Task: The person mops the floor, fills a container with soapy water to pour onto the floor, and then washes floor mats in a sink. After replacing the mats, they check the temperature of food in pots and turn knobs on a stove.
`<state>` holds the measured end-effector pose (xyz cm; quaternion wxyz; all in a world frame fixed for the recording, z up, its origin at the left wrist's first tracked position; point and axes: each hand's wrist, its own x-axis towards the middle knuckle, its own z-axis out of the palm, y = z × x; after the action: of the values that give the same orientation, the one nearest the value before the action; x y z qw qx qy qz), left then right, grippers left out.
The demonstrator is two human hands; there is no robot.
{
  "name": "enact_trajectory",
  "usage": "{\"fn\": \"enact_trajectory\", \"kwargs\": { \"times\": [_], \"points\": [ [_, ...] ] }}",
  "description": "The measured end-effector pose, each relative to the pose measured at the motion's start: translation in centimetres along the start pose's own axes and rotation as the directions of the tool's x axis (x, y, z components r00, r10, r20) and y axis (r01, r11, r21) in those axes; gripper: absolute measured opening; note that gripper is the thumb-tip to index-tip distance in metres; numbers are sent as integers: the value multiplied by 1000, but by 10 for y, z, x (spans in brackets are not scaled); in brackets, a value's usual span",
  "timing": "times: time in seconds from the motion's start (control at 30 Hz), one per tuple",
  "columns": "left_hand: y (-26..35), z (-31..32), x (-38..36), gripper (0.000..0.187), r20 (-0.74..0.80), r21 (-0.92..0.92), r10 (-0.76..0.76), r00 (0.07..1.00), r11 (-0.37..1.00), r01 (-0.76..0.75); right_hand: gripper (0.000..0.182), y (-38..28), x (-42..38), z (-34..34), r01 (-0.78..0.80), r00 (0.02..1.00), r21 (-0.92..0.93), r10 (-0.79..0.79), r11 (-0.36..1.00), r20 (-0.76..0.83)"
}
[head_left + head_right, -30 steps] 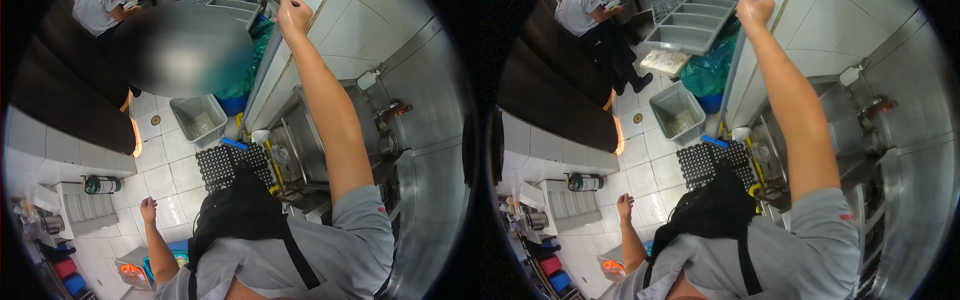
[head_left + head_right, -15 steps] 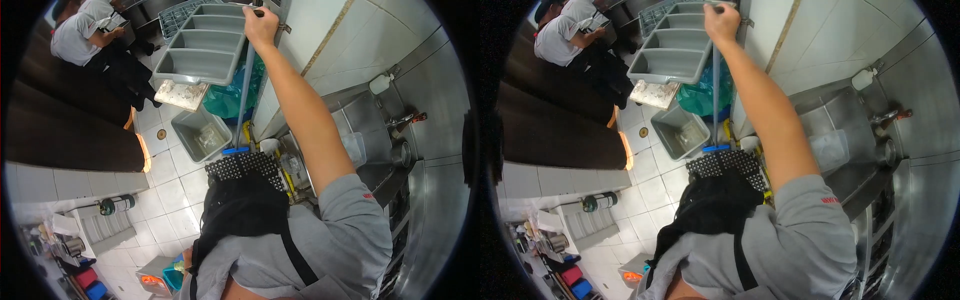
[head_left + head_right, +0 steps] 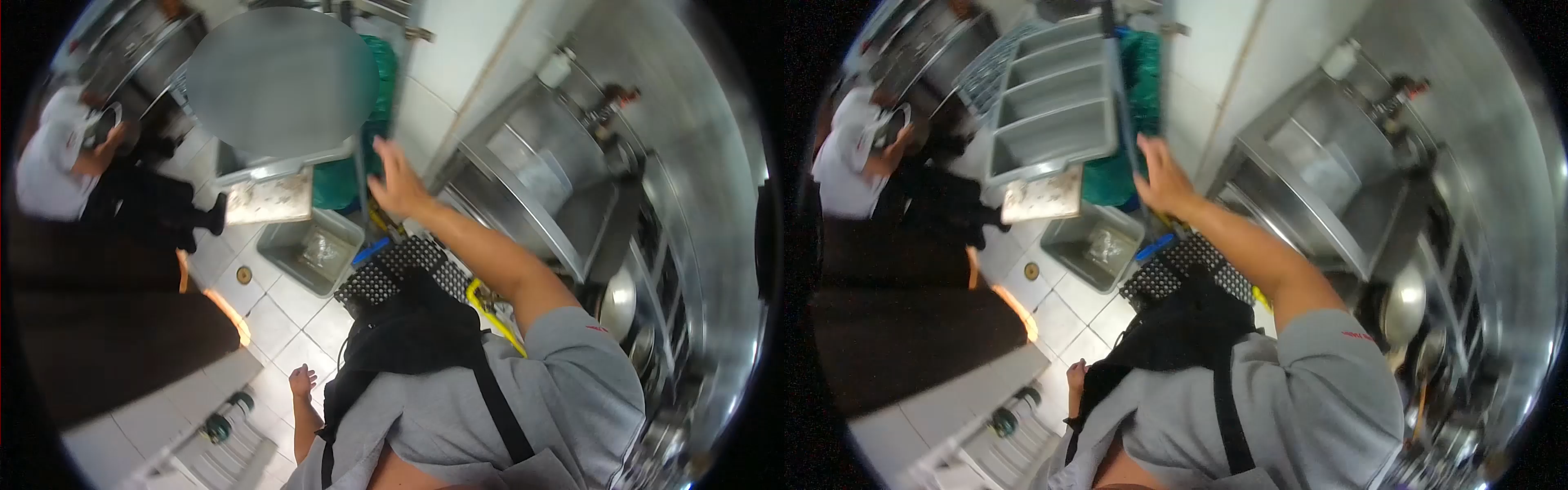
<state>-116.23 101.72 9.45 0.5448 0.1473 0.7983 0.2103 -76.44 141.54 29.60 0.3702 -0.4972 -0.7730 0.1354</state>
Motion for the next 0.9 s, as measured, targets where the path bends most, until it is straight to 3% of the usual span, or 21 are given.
{"fn": "enact_trajectory", "kwargs": {
  "times": [0.07, 0.13, 0.17, 0.2, 0.23, 0.27, 0.3, 0.33, 0.37, 0.4, 0.43, 0.47, 0.5, 0.53, 0.57, 0.6, 0.63, 0.67, 0.73, 0.8, 0.9],
  "points": [
    [28, -5, 17, 36, 85, 131, -1, 996, 991, -10, 56, 36, -103, 0, -209, 964, -39, 213, 977, 157],
    [-2, -18, 83, 34, 164, 124, -7, 986, 992, -14, 45, 73, -186, -20, -626, 653, -127, 607, 769, 453],
    [-1, -11, 114, 33, 186, 50, -33, 982, 998, 24, 36, 90, -230, -24, -634, 727, -62, 621, 771, 292],
    [-5, -10, 151, 30, 225, 146, 173, 959, 967, -209, 28, 99, -267, -33, -623, 775, -3, 618, 782, 128],
    [15, -11, 165, 30, 251, 184, 177, 952, 957, -226, 28, 90, -283, -58, -752, 657, 9, 749, 659, 83],
    [36, -6, 179, 29, 581, 546, 355, 732, 497, -675, 27, 83, -294, -82, -853, 521, 33, 852, 520, 45],
    [59, 4, 192, 27, 874, 477, 216, 435, -216, -852, 22, 91, -310, -98, -867, 484, 123, 875, 483, -21],
    [83, 19, 198, 28, 902, 395, 209, 377, -49, -917, 18, 101, -326, -112, -867, 441, 217, 894, 448, -84],
    [109, 43, 195, 30, 792, 497, 136, 596, 422, -758, 14, 100, -332, -132, -869, 393, 270, 910, 415, -136],
    [137, 75, 180, 32, 665, 490, -42, 745, 778, -393, 13, 105, -339, -146, -855, 381, 281, 896, 436, -230],
    [198, 110, 108, 38, 660, 518, 38, 751, 701, -491, 13, 104, -338, -163, -832, 346, 365, 905, 417, -247],
    [216, 132, 134, 38, 939, 203, 236, 252, 213, -956, 13, 115, -342, -172, -818, 342, 358, 881, 450, -327],
    [225, 174, 164, 37, 936, 24, 299, 186, 473, -881, 13, 125, -346, -182, -806, 337, 343, 851, 482, -403],
    [284, 219, 81, 34, 872, 346, -52, 486, 769, -538, 13, 131, -344, -191, -806, 312, 361, 854, 470, -415],
    [327, 262, 16, 39, 859, 390, -65, 508, 726, -566, 14, 131, -327, -205, -748, 296, 456, 857, 482, -422],
    [351, 302, -7, 39, 911, 315, -7, 412, 657, -685, 15, 132, -309, -221, -681, 274, 543, 859, 491, -433],
    [379, 333, -48, 36, 939, 210, 71, 336, 656, -725, 21, 136, -299, -236, -704, 410, 319, 729, 635, -548],
    [400, 366, -96, 34, 965, 103, 118, 234, 650, -753, 21, 146, -287, -246, -663, 282, 567, 865, 489, -416],
    [424, 426, -142, 37, 963, 50, 168, 212, 659, -751, 24, 177, -280, -258, -711, 444, 205, 655, 673, -611],
    [445, 481, -161, 39, 979, -52, 184, 88, 643, -764, 26, 183, -264, -281, -757, 351, 325, 773, 566, -529],
    [469, 546, -190, 37, 992, -87, 126, 8, 731, -677, 25, 207, -258, -296, -797, 387, 282, 810, 534, -440]
  ]
}}
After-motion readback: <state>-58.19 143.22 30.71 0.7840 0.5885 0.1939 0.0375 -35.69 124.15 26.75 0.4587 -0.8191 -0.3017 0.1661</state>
